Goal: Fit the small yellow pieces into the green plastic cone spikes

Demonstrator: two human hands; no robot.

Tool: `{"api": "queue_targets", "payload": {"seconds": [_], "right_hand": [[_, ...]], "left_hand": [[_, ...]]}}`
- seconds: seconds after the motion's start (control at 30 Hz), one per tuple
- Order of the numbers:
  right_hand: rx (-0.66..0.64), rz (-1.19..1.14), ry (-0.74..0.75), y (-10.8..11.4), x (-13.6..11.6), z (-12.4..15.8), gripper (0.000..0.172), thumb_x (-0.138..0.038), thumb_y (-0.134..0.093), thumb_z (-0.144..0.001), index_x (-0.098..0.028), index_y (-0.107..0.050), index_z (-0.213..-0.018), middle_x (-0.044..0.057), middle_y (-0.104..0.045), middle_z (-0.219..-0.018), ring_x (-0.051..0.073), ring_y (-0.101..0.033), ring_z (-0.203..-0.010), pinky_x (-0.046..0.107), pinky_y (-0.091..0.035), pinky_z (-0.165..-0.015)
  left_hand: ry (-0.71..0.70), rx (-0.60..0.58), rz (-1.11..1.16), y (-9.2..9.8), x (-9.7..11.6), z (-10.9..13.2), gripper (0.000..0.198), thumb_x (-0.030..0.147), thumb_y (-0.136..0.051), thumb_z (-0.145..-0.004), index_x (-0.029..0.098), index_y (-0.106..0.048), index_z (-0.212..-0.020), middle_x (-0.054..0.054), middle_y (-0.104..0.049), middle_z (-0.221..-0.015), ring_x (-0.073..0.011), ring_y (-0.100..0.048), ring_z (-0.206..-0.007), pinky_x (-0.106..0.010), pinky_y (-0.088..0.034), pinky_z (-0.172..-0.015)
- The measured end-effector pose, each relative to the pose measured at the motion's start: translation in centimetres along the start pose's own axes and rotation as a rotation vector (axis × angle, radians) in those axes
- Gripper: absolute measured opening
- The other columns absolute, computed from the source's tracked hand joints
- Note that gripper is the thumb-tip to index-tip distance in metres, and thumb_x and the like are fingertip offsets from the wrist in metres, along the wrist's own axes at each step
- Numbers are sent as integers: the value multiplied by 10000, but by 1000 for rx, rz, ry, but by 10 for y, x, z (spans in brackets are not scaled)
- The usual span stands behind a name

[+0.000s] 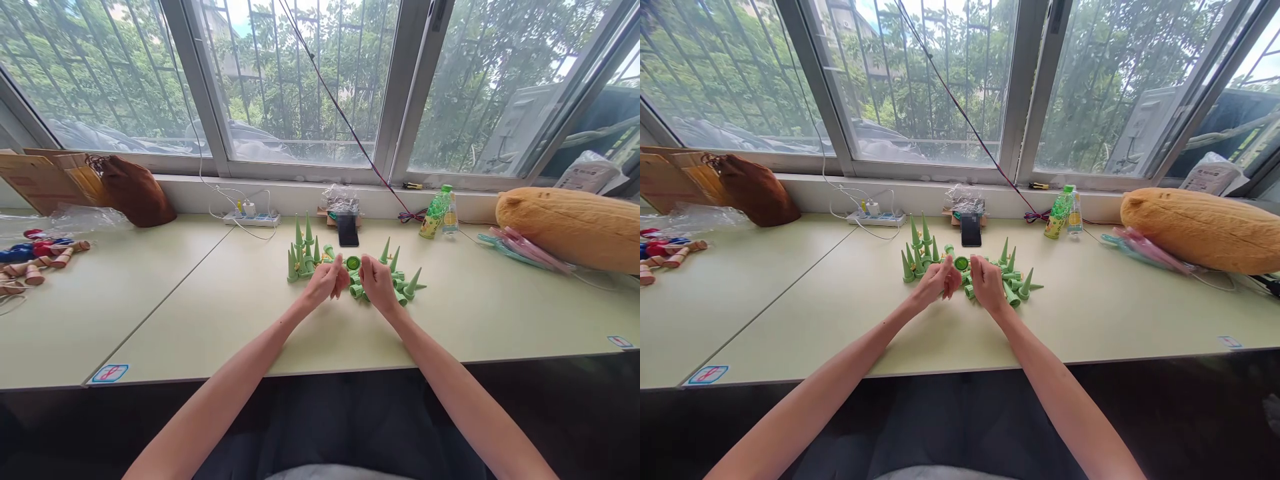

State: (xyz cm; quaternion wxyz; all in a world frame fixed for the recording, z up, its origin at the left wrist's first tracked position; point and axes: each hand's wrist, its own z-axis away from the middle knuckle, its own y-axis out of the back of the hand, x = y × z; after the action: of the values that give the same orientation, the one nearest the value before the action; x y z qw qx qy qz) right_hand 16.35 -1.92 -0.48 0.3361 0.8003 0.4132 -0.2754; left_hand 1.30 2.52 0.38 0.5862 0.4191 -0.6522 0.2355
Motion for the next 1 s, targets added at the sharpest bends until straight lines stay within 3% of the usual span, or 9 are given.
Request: {"api": "queue_targets", "payload": {"seconds": [0.17, 0.33, 0.6, 0.87, 1.0], "right_hand": [[-93, 80, 34, 0, -1, 1, 463, -494, -290, -994, -203, -371, -643, -36, -420, -564, 101, -361, -527, 245, -305, -554], [-119, 76, 40, 1, -4, 1, 469, -501, -279, -990, -204, -396, -646, -28, -459, -578, 106, -381, -544, 237, -324, -570], [-135, 6, 24, 0, -3, 1, 465, -499, -303, -986, -208, -371, -630, -29, -482, -568, 100, -380, -523, 231, -328, -551], [-117, -11, -75, 0, 6, 1, 498, -566, -331, -961, -214, -346, -608, -43, -373, -467, 107, -346, -476, 247, -303, -489], [-97, 2, -77, 0, 6, 0, 531, -573, -355, -953, -209, -346, -566, -38, -379, -444, 104, -347, -462, 255, -318, -499]], "left_hand": [[176, -201, 267, 5, 3, -1, 784, 741, -194, -874, 113, -601, -641, -64, -566, -542, -107, -501, -399, -236, -362, -391], [227, -201, 302, 5, 1, -2, 702, 706, -294, -880, 107, -602, -682, -58, -569, -586, -100, -502, -415, -233, -369, -401], [134, -168, 260, 5, 5, 3, 533, 603, -419, -897, 110, -575, -767, -47, -577, -642, -97, -521, -433, -224, -372, -401], [-28, -131, -2, 3, 11, 7, 412, 547, -506, -880, 168, -433, -735, -3, -581, -627, -72, -520, -420, -182, -361, -370], [-105, -129, -98, 3, 9, 8, 373, 514, -499, -893, 166, -467, -761, 10, -564, -637, -64, -516, -442, -180, -386, -398]]}}
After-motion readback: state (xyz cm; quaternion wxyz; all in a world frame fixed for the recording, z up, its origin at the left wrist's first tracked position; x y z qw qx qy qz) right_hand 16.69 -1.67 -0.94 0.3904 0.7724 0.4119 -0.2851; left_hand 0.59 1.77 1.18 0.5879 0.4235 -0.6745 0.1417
